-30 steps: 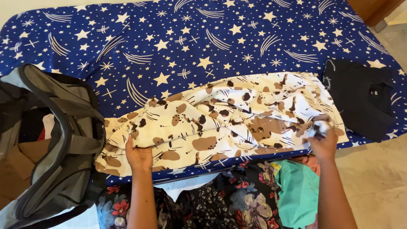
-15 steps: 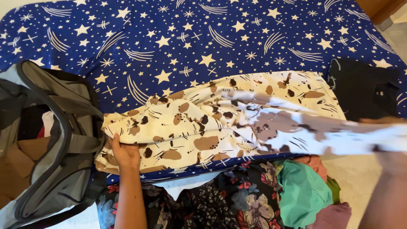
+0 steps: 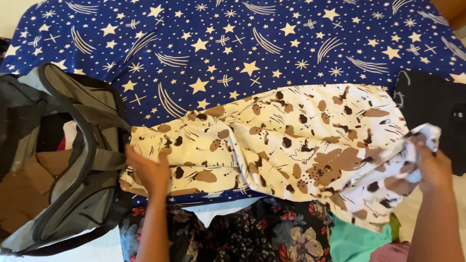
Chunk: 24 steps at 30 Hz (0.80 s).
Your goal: The person picks up a garment from a pile on the floor, spreads it out on a bed, and folds it into a square shape before placing it inside a bag.
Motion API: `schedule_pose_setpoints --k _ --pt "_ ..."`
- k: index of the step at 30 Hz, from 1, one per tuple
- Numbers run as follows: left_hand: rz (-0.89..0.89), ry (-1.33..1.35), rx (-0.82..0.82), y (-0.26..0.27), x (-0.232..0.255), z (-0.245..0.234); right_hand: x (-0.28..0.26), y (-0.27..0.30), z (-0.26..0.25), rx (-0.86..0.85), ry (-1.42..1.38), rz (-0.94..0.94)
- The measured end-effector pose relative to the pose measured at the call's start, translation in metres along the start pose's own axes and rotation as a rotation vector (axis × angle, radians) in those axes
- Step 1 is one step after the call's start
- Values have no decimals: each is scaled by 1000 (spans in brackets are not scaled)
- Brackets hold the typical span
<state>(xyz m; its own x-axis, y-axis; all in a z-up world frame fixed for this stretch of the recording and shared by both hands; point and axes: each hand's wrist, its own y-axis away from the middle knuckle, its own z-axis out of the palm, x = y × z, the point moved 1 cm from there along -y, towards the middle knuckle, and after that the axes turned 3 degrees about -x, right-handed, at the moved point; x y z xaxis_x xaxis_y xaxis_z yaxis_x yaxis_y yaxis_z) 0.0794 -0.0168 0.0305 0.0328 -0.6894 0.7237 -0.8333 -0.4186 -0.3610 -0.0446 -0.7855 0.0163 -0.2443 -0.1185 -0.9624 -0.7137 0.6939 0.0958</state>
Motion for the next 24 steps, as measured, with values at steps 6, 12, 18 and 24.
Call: schedule_pose_setpoints --k 6,12,18,24 --pt "43 -567 -351 -30 63 36 -2 49 -3 34 616 -224" --pt "142 -581 -766 -47 84 86 12 77 -64 -228 324 -112" --pt "147 -388 -985 -47 75 144 33 107 -137 -637 -328 6" --pt "-116 -303 -1095 -43 50 143 5 99 -130 -750 155 -289"
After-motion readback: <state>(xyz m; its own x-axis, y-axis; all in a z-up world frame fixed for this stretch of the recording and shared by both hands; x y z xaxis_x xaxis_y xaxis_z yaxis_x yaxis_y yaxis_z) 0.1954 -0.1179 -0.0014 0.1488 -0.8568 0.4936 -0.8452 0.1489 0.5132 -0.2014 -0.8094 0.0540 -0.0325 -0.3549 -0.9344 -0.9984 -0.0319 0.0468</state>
